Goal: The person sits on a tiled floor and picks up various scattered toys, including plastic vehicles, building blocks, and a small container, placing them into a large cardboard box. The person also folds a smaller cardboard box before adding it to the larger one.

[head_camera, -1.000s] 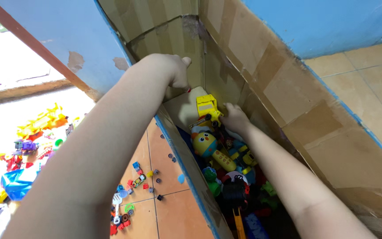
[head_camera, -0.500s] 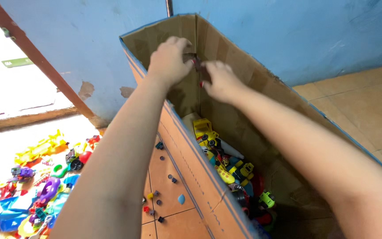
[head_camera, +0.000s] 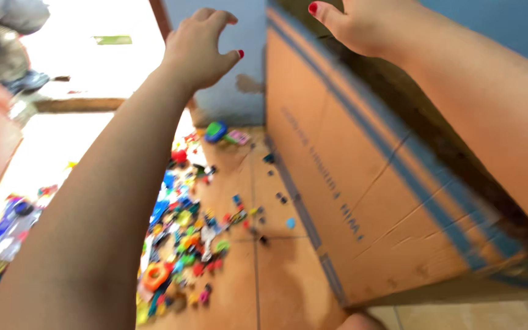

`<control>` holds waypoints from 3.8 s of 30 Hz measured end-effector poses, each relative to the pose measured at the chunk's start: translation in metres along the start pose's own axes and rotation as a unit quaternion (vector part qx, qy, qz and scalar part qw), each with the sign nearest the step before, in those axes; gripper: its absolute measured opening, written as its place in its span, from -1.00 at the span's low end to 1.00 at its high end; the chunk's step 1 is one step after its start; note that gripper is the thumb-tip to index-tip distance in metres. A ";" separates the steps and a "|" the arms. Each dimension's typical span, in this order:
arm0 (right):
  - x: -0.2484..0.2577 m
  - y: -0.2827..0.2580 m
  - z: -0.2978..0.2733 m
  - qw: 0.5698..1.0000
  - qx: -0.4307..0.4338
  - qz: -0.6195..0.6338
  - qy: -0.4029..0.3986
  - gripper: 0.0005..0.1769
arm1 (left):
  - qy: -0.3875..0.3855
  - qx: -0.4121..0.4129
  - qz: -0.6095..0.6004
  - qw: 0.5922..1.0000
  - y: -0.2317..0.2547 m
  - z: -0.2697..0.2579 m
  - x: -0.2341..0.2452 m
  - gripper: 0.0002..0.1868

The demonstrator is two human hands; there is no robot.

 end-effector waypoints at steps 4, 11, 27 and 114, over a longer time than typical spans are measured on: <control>-0.033 -0.077 0.014 0.997 -0.002 -0.036 -0.062 -0.41 | 0.012 0.039 0.044 0.998 -0.057 -0.066 0.040 -0.39; -0.123 -0.187 0.013 0.979 0.201 -0.020 0.027 -0.45 | -0.046 0.207 0.082 0.974 -0.171 -0.183 0.011 -0.33; -0.471 -0.257 0.032 0.963 0.128 -0.024 -0.234 -0.42 | -0.163 0.461 -0.028 0.872 -0.332 -0.430 -0.206 -0.41; -0.310 -0.166 -0.003 0.808 -0.144 0.531 -0.209 -0.63 | 0.203 0.398 -0.346 0.825 -0.198 -0.346 -0.197 -0.88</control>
Point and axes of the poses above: each hand's wrist, its own z-axis towards the middle knuckle, its own x-axis out of the back of the hand, y = z × x, the point moved 9 cm from there along z, towards the middle knuckle, and after that the axes turned 4 degrees about -y, right-handed, at the moved point
